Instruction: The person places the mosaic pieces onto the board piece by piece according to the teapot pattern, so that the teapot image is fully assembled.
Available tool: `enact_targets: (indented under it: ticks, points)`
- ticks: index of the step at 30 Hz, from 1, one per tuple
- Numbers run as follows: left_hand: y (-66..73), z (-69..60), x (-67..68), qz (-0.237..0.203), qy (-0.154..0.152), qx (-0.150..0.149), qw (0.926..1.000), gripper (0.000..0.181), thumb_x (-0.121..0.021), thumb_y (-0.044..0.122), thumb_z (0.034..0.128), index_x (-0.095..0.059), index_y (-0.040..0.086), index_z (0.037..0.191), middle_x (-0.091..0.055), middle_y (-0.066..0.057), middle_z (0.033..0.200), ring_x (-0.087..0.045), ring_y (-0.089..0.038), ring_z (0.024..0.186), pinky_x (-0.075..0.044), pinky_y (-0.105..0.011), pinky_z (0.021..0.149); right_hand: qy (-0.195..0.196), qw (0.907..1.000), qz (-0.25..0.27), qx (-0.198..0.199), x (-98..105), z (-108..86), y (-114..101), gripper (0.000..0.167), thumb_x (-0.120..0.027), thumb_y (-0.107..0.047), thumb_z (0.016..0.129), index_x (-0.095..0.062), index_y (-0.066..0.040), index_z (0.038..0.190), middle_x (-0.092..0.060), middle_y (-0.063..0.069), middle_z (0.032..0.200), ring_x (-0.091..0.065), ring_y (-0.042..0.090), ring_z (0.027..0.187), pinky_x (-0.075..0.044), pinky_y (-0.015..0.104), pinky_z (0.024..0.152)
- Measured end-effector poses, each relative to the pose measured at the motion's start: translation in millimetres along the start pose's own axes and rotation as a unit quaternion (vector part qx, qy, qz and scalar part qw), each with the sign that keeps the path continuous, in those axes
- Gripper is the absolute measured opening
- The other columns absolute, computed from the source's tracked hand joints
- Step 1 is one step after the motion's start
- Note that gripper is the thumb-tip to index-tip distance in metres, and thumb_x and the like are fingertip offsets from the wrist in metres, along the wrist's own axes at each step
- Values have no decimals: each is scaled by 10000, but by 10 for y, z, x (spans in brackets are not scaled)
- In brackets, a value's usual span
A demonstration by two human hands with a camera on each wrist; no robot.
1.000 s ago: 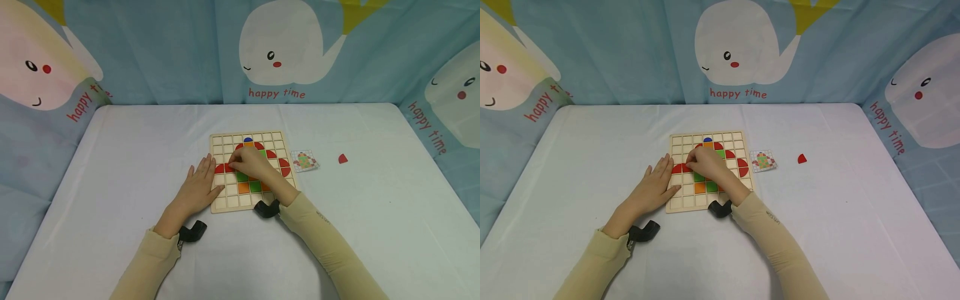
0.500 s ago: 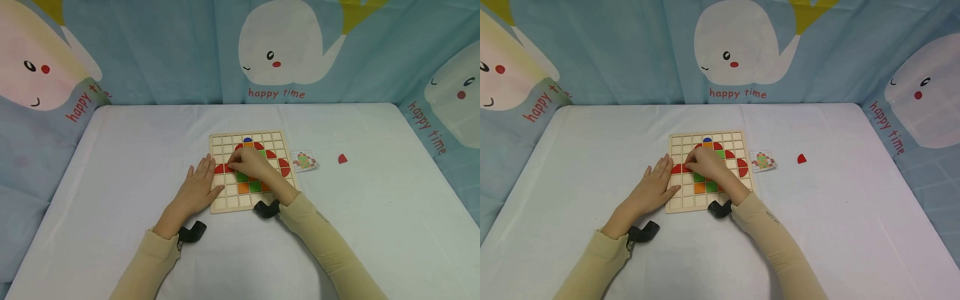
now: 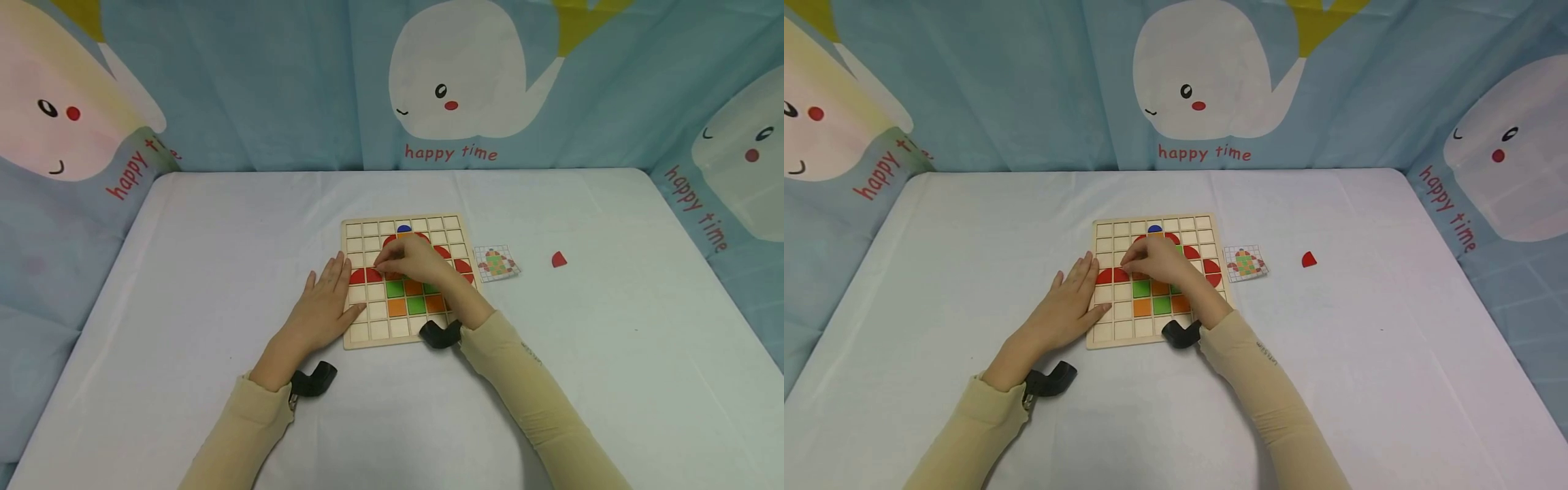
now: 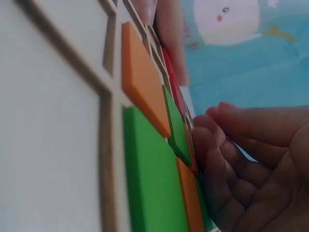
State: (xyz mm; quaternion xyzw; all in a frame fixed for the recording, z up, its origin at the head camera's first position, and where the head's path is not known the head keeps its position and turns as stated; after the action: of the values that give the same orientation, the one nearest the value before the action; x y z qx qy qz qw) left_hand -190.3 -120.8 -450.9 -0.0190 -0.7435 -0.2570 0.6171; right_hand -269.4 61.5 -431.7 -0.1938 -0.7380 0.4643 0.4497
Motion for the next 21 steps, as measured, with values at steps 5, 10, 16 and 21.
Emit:
enact_targets:
  ticks: [5,10,16,21]
  points:
    - [-4,5,-1,2,3,2,10000,780,-476,397,967,-111,-64,1480,-34,-205,1556,-49,-341,1428,-76,-570,1104,-106,9982,578,-131,39,-8,14,88,-670,-63,873,-716,-8,923,-693,77,856,-647,197,758,-534,297,686]
    - [-4,8,-1,-16,-3,-1,10000,781,-474,399,968,-110,-65,1480,-33,-206,1555,-45,-342,1428,-74,-570,1105,-180,9952,948,-190,75,-26,23,127,-647,-25,880,-692,37,981,-683,105,912,-645,202,792,-541,312,719]
    - [-5,3,-1,-53,20,-12,10000,785,-477,399,965,-112,-72,1477,-36,-211,1554,-43,-345,1427,-75,-577,1102,-236,9918,1229,-254,105,-73,24,144,-642,-19,881,-681,57,997,-683,126,959,-659,208,840,-541,320,766]
    - [-12,-11,-5,-53,35,9,10000,788,-477,398,966,-107,-75,1476,-33,-209,1555,-46,-346,1427,-73,-576,1102,-175,9919,1194,-394,158,-161,51,145,-658,-49,877,-691,32,993,-685,105,987,-662,205,870,-528,304,803]
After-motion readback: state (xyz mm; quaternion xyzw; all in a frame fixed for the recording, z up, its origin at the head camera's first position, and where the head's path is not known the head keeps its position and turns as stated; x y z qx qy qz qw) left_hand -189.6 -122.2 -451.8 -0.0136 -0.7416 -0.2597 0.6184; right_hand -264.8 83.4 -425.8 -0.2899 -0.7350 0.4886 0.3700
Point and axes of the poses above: each hand's wrist, its own z-axis towards the middle knuckle, its own x-axis out of the back of the hand, y = z × x, the point moved 2 cm from there along z, towards the middle knuckle
